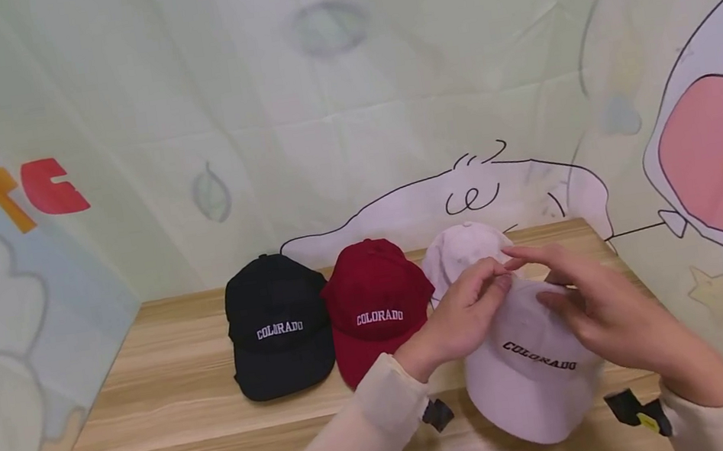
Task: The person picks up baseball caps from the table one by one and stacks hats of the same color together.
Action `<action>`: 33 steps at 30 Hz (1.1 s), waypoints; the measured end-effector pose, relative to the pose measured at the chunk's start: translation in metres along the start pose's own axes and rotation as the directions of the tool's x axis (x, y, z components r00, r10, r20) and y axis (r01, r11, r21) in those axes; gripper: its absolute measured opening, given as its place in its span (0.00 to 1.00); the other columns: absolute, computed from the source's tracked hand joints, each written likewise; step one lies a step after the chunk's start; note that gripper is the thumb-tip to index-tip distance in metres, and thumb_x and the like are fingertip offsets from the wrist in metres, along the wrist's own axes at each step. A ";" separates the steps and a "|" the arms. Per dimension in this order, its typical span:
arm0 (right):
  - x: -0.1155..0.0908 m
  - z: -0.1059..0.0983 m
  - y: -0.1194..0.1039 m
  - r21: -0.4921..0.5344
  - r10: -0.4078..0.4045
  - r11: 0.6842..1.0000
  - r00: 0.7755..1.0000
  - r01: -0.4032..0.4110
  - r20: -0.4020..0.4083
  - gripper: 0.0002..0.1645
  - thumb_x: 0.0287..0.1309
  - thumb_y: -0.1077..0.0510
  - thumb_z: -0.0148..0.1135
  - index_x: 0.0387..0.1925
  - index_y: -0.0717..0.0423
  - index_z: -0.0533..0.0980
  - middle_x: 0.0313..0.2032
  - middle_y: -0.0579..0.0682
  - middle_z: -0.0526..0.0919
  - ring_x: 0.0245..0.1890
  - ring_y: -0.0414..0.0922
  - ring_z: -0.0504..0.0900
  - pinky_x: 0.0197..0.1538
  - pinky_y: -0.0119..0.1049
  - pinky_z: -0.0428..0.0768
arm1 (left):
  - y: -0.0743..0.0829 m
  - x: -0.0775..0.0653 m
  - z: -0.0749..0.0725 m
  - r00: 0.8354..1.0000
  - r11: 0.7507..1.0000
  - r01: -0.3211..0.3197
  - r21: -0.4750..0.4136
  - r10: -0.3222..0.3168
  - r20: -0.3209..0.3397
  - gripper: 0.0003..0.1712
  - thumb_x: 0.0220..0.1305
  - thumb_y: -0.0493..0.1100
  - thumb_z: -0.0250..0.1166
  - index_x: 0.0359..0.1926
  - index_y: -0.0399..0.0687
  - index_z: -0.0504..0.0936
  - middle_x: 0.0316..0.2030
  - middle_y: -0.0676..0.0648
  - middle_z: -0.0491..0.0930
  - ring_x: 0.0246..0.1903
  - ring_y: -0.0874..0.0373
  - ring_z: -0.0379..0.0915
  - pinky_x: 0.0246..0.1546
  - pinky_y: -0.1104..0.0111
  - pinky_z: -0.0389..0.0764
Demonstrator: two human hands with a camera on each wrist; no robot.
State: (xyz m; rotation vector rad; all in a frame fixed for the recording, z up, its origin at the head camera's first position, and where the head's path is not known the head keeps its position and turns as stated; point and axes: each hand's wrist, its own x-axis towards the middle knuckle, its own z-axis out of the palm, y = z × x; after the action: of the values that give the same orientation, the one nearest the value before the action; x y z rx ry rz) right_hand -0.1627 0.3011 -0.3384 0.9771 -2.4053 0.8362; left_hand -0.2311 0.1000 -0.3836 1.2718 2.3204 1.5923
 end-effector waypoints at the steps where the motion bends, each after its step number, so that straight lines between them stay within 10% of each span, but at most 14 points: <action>1: 0.001 0.002 0.001 -0.007 0.007 1.000 1.000 -0.007 -0.014 0.51 0.43 0.88 0.64 0.71 0.61 0.70 0.61 0.49 0.81 0.56 0.27 0.80 0.56 0.16 0.76 | 0.000 0.000 0.000 1.000 1.000 -0.001 -0.017 0.000 -0.025 0.13 0.82 0.41 0.48 0.44 0.41 0.77 0.40 0.46 0.76 0.40 0.67 0.69 0.44 0.81 0.71; 10: -0.002 0.022 0.017 -0.021 0.160 0.986 0.967 -0.168 -0.196 0.44 0.49 0.78 0.73 0.68 0.58 0.73 0.61 0.52 0.80 0.58 0.23 0.74 0.61 0.17 0.66 | -0.004 0.003 -0.001 0.957 0.980 0.136 -0.142 -0.168 -0.237 0.13 0.83 0.46 0.46 0.49 0.46 0.75 0.50 0.47 0.76 0.50 0.67 0.67 0.55 0.75 0.70; 13: -0.008 0.028 0.023 0.018 0.340 0.939 0.922 -0.343 -0.186 0.38 0.61 0.67 0.71 0.72 0.56 0.70 0.67 0.59 0.76 0.66 0.38 0.72 0.67 0.41 0.69 | -0.011 0.005 -0.003 0.921 0.964 0.162 -0.213 -0.225 -0.317 0.11 0.83 0.46 0.47 0.50 0.46 0.74 0.47 0.48 0.75 0.47 0.67 0.66 0.52 0.74 0.70; 17: -0.015 0.037 0.035 0.099 0.596 0.801 0.801 -0.590 -0.055 0.43 0.73 0.50 0.62 0.79 0.59 0.57 0.73 0.71 0.64 0.69 0.70 0.66 0.60 0.75 0.67 | -0.024 0.008 -0.006 0.883 0.938 0.142 -0.318 -0.265 -0.388 0.11 0.83 0.45 0.48 0.49 0.44 0.73 0.43 0.47 0.72 0.45 0.66 0.65 0.49 0.73 0.68; 22: -0.020 0.051 0.053 0.148 0.784 0.576 0.594 -0.804 0.179 0.58 0.75 0.33 0.51 0.83 0.57 0.32 0.79 0.76 0.41 0.72 0.82 0.53 0.66 0.78 0.62 | -0.041 0.012 -0.007 0.843 0.888 0.156 -0.433 -0.348 -0.410 0.10 0.83 0.48 0.47 0.48 0.48 0.72 0.48 0.51 0.75 0.47 0.65 0.67 0.52 0.69 0.68; 24: -0.022 0.056 0.058 0.178 0.807 0.521 0.549 -0.835 0.218 0.59 0.75 0.32 0.50 0.82 0.56 0.29 0.79 0.76 0.37 0.73 0.81 0.53 0.68 0.75 0.63 | -0.048 0.014 -0.006 0.828 0.868 0.172 -0.466 -0.383 -0.409 0.10 0.83 0.49 0.47 0.48 0.51 0.72 0.50 0.52 0.76 0.48 0.64 0.68 0.54 0.67 0.69; 33: -0.013 0.076 0.073 0.314 0.811 0.481 0.551 -0.819 0.196 0.61 0.72 0.34 0.57 0.83 0.51 0.31 0.79 0.74 0.44 0.76 0.74 0.57 0.70 0.70 0.66 | -0.066 0.023 -0.003 0.781 0.876 0.263 -0.404 -0.440 -0.444 0.11 0.83 0.49 0.48 0.48 0.52 0.74 0.46 0.52 0.76 0.45 0.62 0.69 0.53 0.65 0.71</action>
State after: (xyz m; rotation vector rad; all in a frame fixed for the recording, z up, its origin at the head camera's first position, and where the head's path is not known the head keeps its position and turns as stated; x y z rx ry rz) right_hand -0.2183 0.2994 -0.4287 -0.2100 -2.7543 1.6589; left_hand -0.2871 0.1036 -0.4260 0.3053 2.2193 2.2454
